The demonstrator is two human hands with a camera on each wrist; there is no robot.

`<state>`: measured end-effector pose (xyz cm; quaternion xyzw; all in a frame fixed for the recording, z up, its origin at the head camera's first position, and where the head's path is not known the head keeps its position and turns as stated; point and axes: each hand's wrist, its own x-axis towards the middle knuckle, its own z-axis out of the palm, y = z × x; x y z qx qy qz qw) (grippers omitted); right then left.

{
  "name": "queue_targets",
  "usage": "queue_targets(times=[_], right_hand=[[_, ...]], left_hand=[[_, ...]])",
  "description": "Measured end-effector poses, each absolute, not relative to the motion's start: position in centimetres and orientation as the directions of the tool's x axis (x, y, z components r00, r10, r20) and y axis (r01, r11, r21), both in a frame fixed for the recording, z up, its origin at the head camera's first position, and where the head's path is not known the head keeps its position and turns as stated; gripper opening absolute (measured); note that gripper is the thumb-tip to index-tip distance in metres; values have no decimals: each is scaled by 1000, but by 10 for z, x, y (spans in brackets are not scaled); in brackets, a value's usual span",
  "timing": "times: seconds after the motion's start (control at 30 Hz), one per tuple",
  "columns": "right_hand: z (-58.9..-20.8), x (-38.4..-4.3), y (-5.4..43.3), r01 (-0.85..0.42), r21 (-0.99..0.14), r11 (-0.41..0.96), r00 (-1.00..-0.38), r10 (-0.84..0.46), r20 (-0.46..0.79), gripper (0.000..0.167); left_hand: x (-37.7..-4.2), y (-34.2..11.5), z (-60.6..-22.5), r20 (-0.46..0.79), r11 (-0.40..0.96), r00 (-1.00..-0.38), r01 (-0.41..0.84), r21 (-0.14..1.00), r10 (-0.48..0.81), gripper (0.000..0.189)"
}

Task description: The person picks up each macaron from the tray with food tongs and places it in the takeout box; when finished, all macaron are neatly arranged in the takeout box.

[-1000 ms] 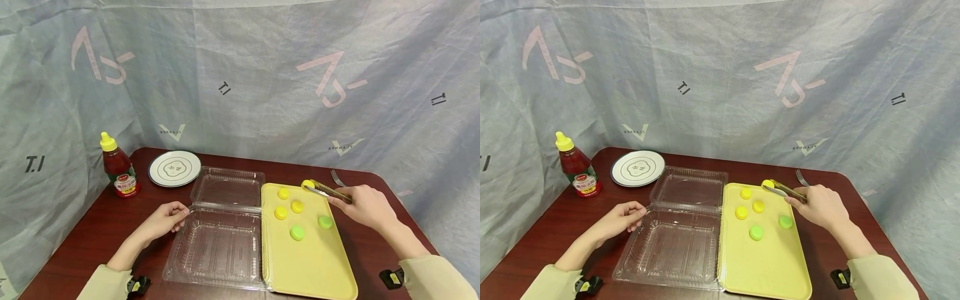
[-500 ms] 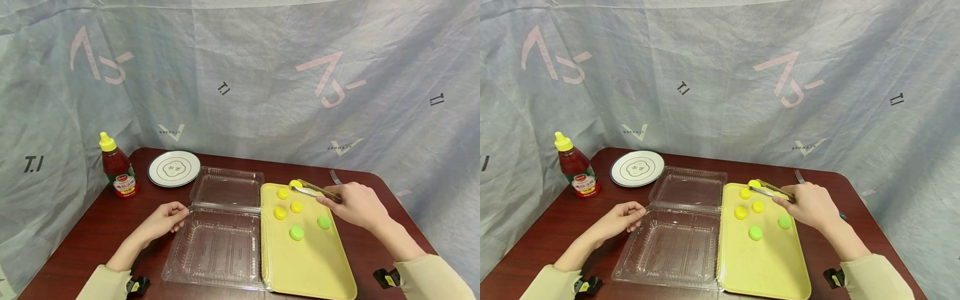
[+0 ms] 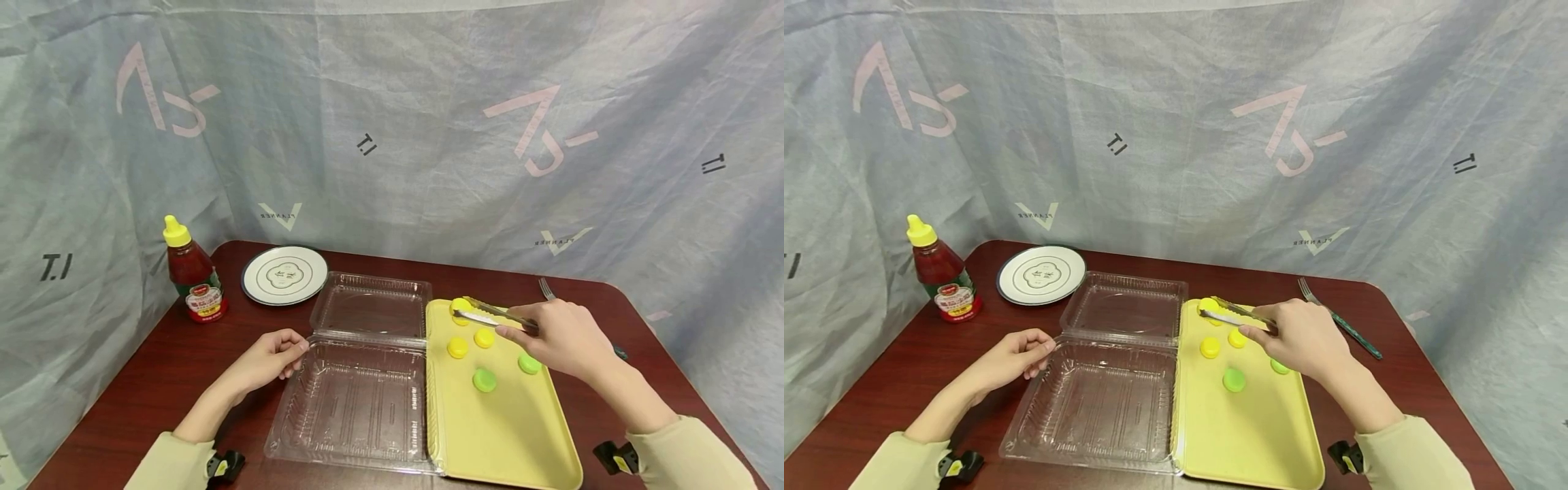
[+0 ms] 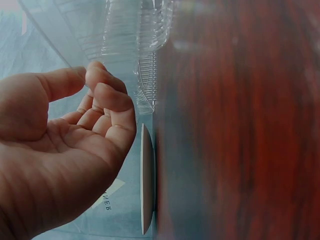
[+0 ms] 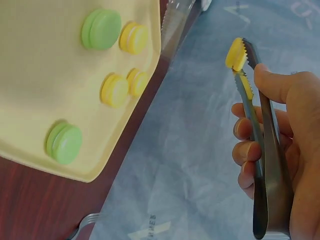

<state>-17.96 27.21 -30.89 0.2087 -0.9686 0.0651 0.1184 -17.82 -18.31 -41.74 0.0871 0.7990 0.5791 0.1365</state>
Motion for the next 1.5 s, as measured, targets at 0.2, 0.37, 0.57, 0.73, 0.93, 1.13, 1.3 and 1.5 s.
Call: queue_targets(times=[0.2,0.37,0.57,0.73,0.93,1.13,1.3,1.5], right_hand=[[-311,-178,259,-465,-87,881,-861,-428,273,39],[-314,-176,248,-496,-101,863,-845,-452,286,36],[-318,-172,234,-571,-39,820,-784,-530,323,31],[-322,-169,223,-607,-21,795,-754,-567,333,30],[-331,-171,211,-639,14,769,-721,-605,337,27],[-340,-171,201,-666,35,745,-696,-638,329,24],[-347,-170,192,-695,31,718,-670,-663,335,26],[-354,-172,176,-713,5,701,-666,-680,306,27]], left_hand=[[-178,-183,-417,-119,325,-948,-18,946,294,20],[-178,-183,-418,-100,311,-946,1,950,307,21],[-178,-183,-417,-101,304,-947,-3,953,306,21],[-179,-183,-420,-103,308,-947,-5,951,304,21],[-180,-184,-421,-104,309,-948,-7,951,300,21],[-179,-182,-419,-98,308,-948,0,951,302,21],[-179,-181,-416,-101,309,-948,-4,951,301,20],[-177,-183,-416,-101,309,-950,-5,951,295,20]])
